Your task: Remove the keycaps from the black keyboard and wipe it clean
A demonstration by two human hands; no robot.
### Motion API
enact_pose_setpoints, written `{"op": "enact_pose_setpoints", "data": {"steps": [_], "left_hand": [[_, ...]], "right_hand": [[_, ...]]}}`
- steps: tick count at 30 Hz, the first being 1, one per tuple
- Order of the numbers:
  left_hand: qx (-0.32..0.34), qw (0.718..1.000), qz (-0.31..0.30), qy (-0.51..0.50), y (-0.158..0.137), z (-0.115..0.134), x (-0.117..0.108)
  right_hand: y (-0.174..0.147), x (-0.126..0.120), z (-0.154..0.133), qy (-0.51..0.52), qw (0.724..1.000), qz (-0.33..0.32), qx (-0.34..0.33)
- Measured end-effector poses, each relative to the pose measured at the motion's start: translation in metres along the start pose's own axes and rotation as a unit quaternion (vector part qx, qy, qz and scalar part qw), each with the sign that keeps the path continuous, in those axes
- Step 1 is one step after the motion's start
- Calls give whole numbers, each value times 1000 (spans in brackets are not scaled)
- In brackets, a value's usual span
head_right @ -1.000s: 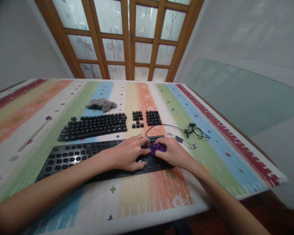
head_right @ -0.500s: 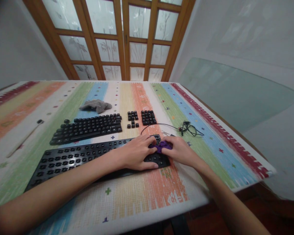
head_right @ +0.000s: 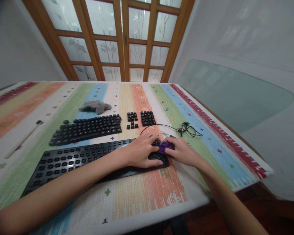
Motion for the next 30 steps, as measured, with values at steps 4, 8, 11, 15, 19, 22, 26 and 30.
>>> {"op": "enact_pose_setpoints", "data": {"steps": [4, 8, 11, 15, 19, 22, 26, 30], "left_hand": [[4, 1000, 9, -11, 1, -1, 3], [8, 1000, 16, -14, -2, -3, 6], [8, 1000, 12, -15, -4, -3, 7], [9, 1000, 8, -2, -2, -3, 6], [5, 1000, 6, 1, -3, -3, 3], [0, 1000, 14, -2, -9, -4, 2], [-3, 999, 28, -17, -19, -5, 3], [-13, 999, 38, -36, -26, -5, 3]], "right_hand": [[-1, 0, 1, 21, 1000, -3, 1], [0, -1, -2, 44, 999, 0, 2], [0, 1, -3, 49, 999, 2, 15], [-5, 3, -6, 24, 999, 23, 27], [-9, 3, -17, -22, 999, 43, 15], [-10, 2, -24, -39, 998, 44, 4], [-7, 4, -31, -41, 998, 44, -9], [-4, 7, -37, -40, 998, 49, -30]]}}
Point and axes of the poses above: each hand's wrist, its own y-axis towards the middle knuckle, its own x-axis out of the palm, z = x × y, the point moved 1 cm from there along y, towards the middle knuckle, and after that the axes turned 3 degrees about -y, right-handed, at the moved point
